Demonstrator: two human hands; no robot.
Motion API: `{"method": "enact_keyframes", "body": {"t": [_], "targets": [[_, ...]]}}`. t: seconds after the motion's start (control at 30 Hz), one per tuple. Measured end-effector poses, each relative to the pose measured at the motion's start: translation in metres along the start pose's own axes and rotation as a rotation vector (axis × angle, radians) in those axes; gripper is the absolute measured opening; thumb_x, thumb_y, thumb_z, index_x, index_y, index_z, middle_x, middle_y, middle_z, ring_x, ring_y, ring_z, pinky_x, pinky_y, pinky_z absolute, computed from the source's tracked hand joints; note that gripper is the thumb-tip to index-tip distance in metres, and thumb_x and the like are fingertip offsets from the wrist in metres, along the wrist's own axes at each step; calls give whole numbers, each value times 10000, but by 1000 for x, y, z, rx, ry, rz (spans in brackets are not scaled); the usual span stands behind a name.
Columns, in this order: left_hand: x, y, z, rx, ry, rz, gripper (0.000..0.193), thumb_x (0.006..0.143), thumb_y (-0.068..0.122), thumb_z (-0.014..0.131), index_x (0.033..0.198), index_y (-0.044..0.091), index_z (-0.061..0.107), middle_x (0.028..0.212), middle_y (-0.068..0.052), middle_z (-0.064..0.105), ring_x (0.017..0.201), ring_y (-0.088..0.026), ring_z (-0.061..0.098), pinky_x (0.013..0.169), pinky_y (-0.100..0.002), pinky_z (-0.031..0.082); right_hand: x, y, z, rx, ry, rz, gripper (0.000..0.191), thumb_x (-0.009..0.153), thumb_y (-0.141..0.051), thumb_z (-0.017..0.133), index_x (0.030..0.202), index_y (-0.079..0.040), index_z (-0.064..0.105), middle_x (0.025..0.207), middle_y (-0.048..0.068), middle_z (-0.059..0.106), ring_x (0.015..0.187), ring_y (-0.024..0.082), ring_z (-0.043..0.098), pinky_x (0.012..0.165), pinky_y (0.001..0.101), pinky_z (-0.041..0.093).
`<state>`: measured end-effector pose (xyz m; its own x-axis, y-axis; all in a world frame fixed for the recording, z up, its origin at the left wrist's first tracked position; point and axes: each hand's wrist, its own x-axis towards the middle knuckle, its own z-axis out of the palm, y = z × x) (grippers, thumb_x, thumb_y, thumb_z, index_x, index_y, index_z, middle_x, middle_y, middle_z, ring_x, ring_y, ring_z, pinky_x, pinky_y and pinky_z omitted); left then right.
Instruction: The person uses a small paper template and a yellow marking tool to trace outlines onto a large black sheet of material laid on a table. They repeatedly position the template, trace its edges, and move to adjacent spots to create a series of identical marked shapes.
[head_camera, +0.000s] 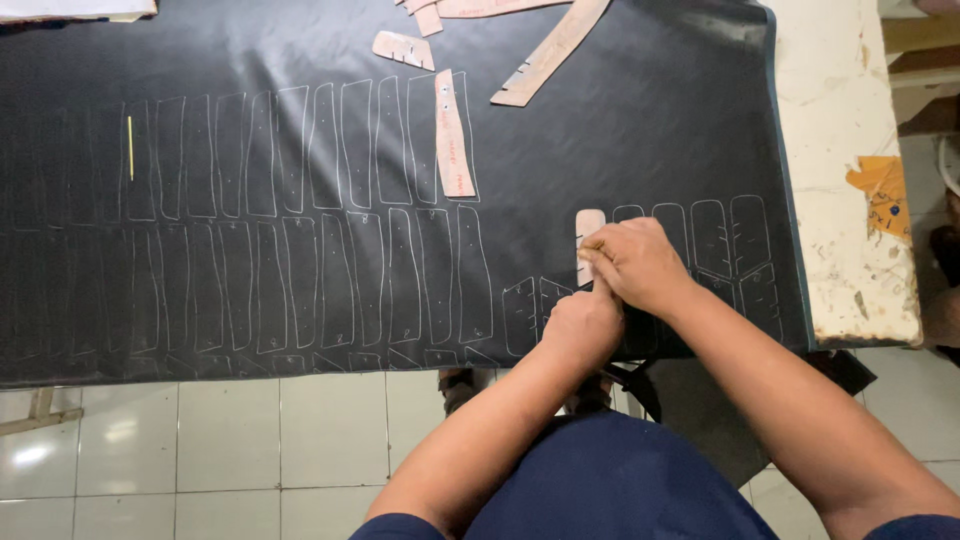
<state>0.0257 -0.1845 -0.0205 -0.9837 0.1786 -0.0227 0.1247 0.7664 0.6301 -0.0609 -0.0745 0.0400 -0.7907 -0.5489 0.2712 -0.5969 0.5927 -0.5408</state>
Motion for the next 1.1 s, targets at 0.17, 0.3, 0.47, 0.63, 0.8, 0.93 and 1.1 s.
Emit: {"method": "enact_keyframes", "body": {"t": [0.17, 0.3, 0.47, 0.63, 0.8, 0.93, 1.1], "targets": [[1, 7, -21, 114, -64, 27, 549, 972, 180, 515, 1390, -170, 454, 1131, -336, 661, 728, -430, 726, 649, -527, 582, 8, 4, -7, -64, 54, 1, 126, 906, -185, 714, 873, -70, 751, 835, 72, 738, 792, 301, 689, 784, 440, 493], [0, 0, -28, 400, 71, 288, 408, 911, 166, 531, 1241, -45, 643, 1353, -241, 618, 1202, -335, 614, 1001, -496, 442, 12, 5, -6, 30, 10, 59, 138, 924, -199, 711, 899, -68, 748, 846, 86, 728, 777, 298, 692, 754, 411, 516], [1, -2, -35, 478, 165, 334, 415, 895, 185, 535, 1238, -8, 666, 1278, -160, 620, 1288, -305, 538, 1140, -529, 334, 15, 5, -2, 14, 59, 17, 126, 916, -173, 704, 896, -56, 744, 821, 100, 726, 747, 308, 704, 723, 423, 536], [4, -6, -49, 337, 17, 304, 355, 909, 155, 533, 1208, 34, 682, 1253, -99, 623, 1278, -234, 550, 1109, -479, 344, 18, 9, -3, -71, 124, 7, 119, 914, -148, 704, 894, -39, 746, 853, 117, 745, 758, 335, 708, 729, 439, 544], [7, -20, -59, 199, 51, 343, 398, 823, 119, 551, 1185, 103, 715, 1199, -48, 622, 1190, -194, 567, 1005, -462, 361, 23, 11, -2, 64, 58, 75, 127, 913, -163, 696, 930, -50, 750, 910, 123, 751, 798, 326, 732, 741, 413, 571], [16, -27, -60, 191, 41, 370, 337, 866, 131, 564, 1149, 162, 744, 1191, -32, 621, 1148, -181, 589, 948, -413, 383, 32, 13, 0, -31, 21, 105, 149, 901, -219, 719, 891, -80, 770, 870, 127, 746, 771, 328, 727, 741, 421, 569], [21, -30, -63, 254, -6, 387, 296, 888, 136, 567, 1089, 212, 770, 1121, -11, 620, 1044, -173, 615, 913, -391, 398, 40, 20, 2, -92, 123, 66, 147, 884, -224, 714, 846, -94, 770, 838, 92, 748, 768, 338, 690, 759, 455, 519]]}}
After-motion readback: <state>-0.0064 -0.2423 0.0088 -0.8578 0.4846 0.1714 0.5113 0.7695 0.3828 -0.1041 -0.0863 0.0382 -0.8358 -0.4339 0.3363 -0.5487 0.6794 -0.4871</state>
